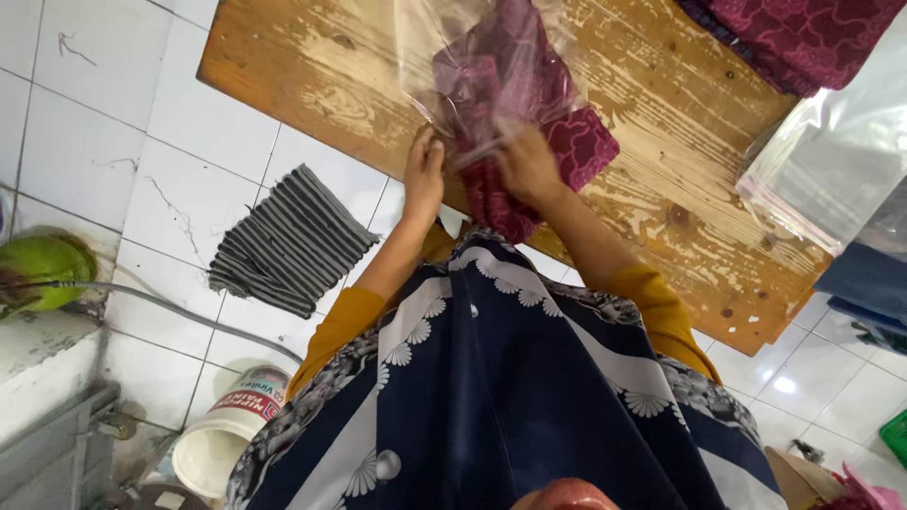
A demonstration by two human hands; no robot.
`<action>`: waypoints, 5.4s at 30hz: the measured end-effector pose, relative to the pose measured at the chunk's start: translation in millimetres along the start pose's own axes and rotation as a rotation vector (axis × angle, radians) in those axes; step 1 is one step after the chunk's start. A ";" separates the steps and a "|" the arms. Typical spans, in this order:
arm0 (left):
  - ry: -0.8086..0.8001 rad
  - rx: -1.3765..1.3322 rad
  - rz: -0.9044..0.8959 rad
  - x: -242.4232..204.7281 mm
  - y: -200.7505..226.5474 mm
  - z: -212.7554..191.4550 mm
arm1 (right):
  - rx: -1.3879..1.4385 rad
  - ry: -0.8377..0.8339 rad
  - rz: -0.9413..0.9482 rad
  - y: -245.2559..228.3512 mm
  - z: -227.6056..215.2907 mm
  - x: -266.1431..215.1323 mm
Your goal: The person folds a patterned maroon cloth on a wooden table, then places it into a clear plastic bag and seals it. The process is repeated with another piece of the same cloth.
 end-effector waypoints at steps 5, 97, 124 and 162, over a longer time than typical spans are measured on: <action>-0.001 -0.164 0.018 -14.8 22.4 -11.4 | -0.273 -0.203 -0.531 -52.2 31.9 29.8; 0.150 0.405 -0.165 -21.7 -6.4 -5.1 | -0.437 0.593 -0.287 42.6 -129.0 51.2; -0.455 -0.621 -1.008 -135.1 124.5 65.2 | 1.283 -0.273 0.947 -49.8 -204.4 -157.3; -0.661 -0.315 -1.054 -146.4 157.9 82.2 | 1.367 0.051 1.314 -15.5 -232.2 -252.1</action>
Point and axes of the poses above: each hand's wrist, its own x-axis towards the middle knuckle, its own z-axis out of the palm, y = z × x, the point moved 8 cm from there along x, towards the middle knuckle, and after that the axes turned 4 degrees about y, right-handed, at the moved point
